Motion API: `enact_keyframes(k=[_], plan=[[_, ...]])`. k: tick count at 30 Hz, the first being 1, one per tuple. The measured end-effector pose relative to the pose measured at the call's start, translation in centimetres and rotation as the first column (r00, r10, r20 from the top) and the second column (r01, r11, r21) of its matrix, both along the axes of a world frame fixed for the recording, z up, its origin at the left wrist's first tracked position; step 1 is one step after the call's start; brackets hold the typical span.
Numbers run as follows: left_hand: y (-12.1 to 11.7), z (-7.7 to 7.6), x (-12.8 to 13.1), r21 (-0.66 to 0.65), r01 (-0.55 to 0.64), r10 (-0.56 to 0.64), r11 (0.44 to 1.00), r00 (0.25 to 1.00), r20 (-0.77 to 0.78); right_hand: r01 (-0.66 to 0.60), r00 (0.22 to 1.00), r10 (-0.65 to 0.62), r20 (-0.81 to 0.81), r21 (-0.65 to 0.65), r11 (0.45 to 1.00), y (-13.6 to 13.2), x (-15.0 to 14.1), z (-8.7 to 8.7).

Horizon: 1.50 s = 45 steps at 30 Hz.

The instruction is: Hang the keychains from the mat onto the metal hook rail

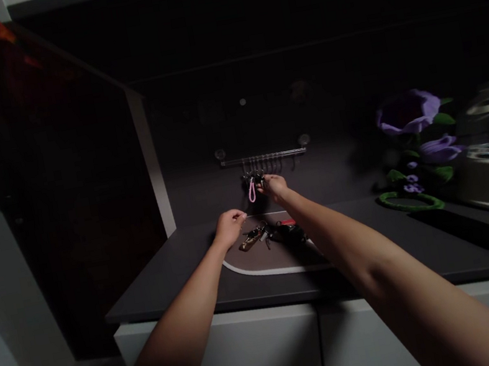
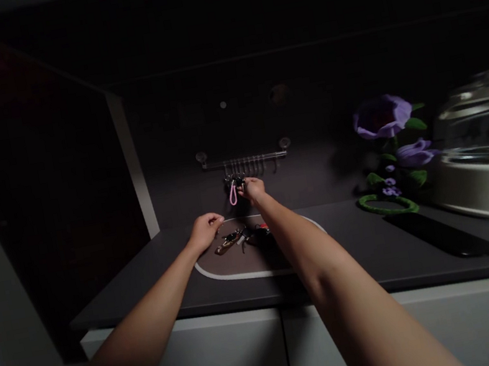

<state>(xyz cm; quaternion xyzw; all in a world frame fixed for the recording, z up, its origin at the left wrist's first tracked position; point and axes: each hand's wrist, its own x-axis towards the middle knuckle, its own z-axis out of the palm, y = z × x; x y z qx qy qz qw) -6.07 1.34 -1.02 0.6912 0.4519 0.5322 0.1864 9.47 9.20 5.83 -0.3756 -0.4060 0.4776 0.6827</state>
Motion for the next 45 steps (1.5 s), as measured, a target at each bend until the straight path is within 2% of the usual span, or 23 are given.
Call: enact_keyframes(k=[9, 14, 18, 22, 25, 28, 31, 35, 37, 40, 45], plan=[[-0.3, 0.4, -0.1, -0.005, 0.006, -0.006, 1.0, 1.0, 0.003, -0.065, 0.998, 0.065, -0.018, -0.021, 0.998, -2.3, 0.8, -0.8], [-0.3, 0.3, -0.1, -0.018, 0.013, -0.013, 1.0, 0.999, -0.046, -0.025, 0.999, 0.021, -0.049, -0.085, 0.996, -3.3, 0.7, -1.0], [0.2, -0.2, -0.3, -0.005, 0.05, -0.05, 0.999, 0.993, -0.11, -0.086, 0.996, 0.086, -0.01, -0.113, 0.99, -4.9, 0.6, -1.4], [0.3, -0.5, -0.4, -0.009, 0.061, -0.062, 0.998, 0.98, -0.19, -0.176, 0.972, 0.188, 0.143, -0.092, 0.98, -6.9, 0.5, -2.5], [0.0, -0.6, -0.3, -0.027, 0.051, -0.056, 0.998, 0.966, -0.252, -0.17, 0.92, 0.169, 0.353, -0.03, 0.985, -7.7, 0.5, -3.7], [-0.3, -0.7, -0.3, -0.052, 0.021, -0.036, 0.998, 0.951, -0.308, -0.118, 0.791, 0.018, 0.612, 0.123, 0.985, -7.9, 0.9, -4.7], [-0.2, -1.0, -0.3, -0.064, -0.001, -0.022, 0.998, 0.936, -0.35, -0.104, 0.599, -0.168, 0.783, 0.284, 0.953, -8.1, 1.6, -5.6], [0.2, -1.3, -0.3, -0.09, 0.004, -0.043, 0.996, 0.9, -0.434, -0.211, 0.261, -0.235, 0.936, 0.293, 0.932, -8.7, 2.1, -6.0], [0.4, -1.4, -0.3, -0.097, 0.02, -0.063, 0.995, 0.881, -0.469, -0.249, 0.125, -0.261, 0.957, 0.285, 0.926, -8.8, 2.1, -5.9], [0.4, -1.3, -0.3, -0.094, 0.04, -0.081, 0.995, 0.868, -0.49, -0.254, 0.02, -0.286, 0.958, 0.281, 0.925, -8.7, 1.9, -5.9], [0.2, -1.0, 0.0, -0.038, 0.029, -0.045, 0.999, 0.861, -0.507, -0.263, -0.089, -0.307, 0.948, 0.275, 0.925, -8.2, 1.6, -6.0]])
